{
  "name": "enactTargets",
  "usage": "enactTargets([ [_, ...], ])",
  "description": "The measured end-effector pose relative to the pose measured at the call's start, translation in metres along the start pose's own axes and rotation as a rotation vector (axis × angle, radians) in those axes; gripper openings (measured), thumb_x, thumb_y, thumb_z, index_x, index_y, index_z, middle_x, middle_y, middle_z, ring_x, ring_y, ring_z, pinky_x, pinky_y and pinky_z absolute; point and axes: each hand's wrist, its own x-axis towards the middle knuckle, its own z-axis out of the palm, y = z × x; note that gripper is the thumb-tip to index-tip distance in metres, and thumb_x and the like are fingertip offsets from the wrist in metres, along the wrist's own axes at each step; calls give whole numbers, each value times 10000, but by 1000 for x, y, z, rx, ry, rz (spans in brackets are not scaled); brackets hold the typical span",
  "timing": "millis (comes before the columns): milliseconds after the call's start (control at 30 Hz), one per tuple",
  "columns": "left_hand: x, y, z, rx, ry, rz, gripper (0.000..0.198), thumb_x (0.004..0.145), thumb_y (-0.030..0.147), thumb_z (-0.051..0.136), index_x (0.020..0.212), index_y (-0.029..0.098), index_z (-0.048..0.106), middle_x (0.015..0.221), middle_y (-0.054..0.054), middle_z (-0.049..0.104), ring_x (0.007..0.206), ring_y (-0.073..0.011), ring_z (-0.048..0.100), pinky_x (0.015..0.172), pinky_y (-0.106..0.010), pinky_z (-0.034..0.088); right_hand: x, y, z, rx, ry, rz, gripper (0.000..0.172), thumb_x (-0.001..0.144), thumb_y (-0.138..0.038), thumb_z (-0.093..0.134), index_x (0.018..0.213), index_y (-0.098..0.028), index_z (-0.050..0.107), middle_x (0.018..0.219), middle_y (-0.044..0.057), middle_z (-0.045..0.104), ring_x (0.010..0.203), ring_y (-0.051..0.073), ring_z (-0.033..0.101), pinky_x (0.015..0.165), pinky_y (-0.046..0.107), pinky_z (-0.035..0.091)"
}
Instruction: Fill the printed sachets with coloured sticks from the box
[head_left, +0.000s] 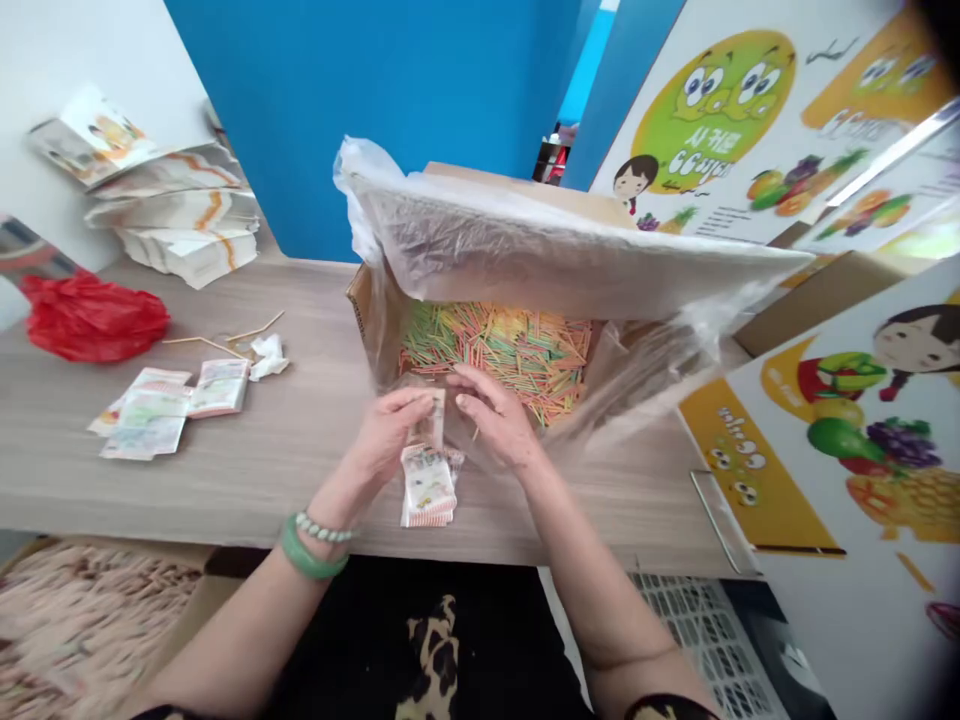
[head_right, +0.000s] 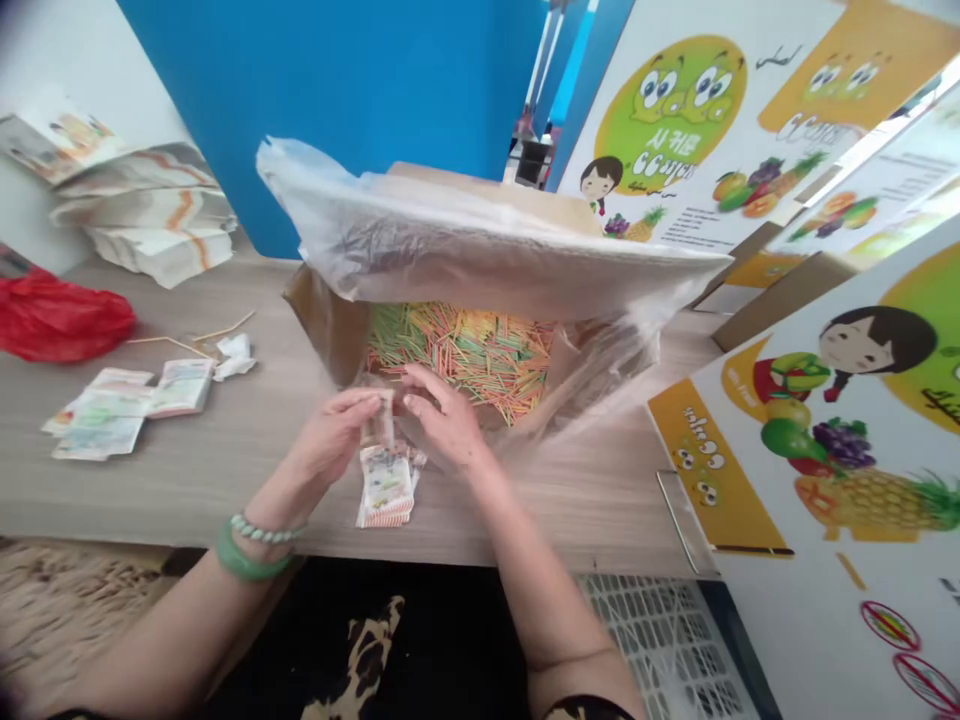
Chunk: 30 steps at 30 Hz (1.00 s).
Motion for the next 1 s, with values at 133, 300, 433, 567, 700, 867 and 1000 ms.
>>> enactTargets([
  [133,-32,9,-38,63,144,44,159,593,265,840,697,173,764,810,-54,734,833,-180,640,729,-265,490,-27,4,7,-409,95,320,242,925,-276,471,1005,-232,696,968,46,738,930,212,682,845,329,494],
  [300,-51,2,-52,74,157,-58,276,592,313,854,574,165,621,667,-10,681,598,-132,600,591,-253,472,-30,14,24,-868,-18,603,344,950,-366,455,1132,-156,657,1068,165,717,1007,295,676,840,380,485],
  [433,-55,-1,-57,153,136,-97,350,642,398,819,863,156,695,688,-36,712,616,-161,634,565,-252,464,-23,25,29,-894,-112,698,322,894,-299,497,1130,-155,661,1055,166,717,1020,298,670,837,369,477],
  [567,-52,0,-88,140,296,-106,506,581,344,825,1017,151,660,710,-39,713,682,-196,665,572,-262,468,-33,34,18,-746,58,635,220,852,-255,457,907,-219,667,916,92,699,943,261,645,804,356,460],
  [700,-39,3,-132,473,598,-7,407,646,315,732,1019,167,666,683,10,629,614,-168,595,568,-273,433,-51,31,12,-558,346,338,138,811,-307,462,744,-224,549,852,53,641,868,225,580,807,348,445],
  [867,-35,0,-124,1351,697,233,306,856,296,553,1106,170,676,1132,-138,647,1047,-305,595,904,-431,437,-50,31,14,-149,309,331,103,781,-325,482,823,-248,537,691,-18,618,672,187,574,708,314,464],
  [1000,-48,-25,-63,1686,224,61,426,956,493,423,896,165,688,988,-157,648,898,-332,619,800,-444,435,-21,34,8,-251,247,327,216,842,-243,385,942,-233,575,789,20,685,801,210,657,806,341,485],
])
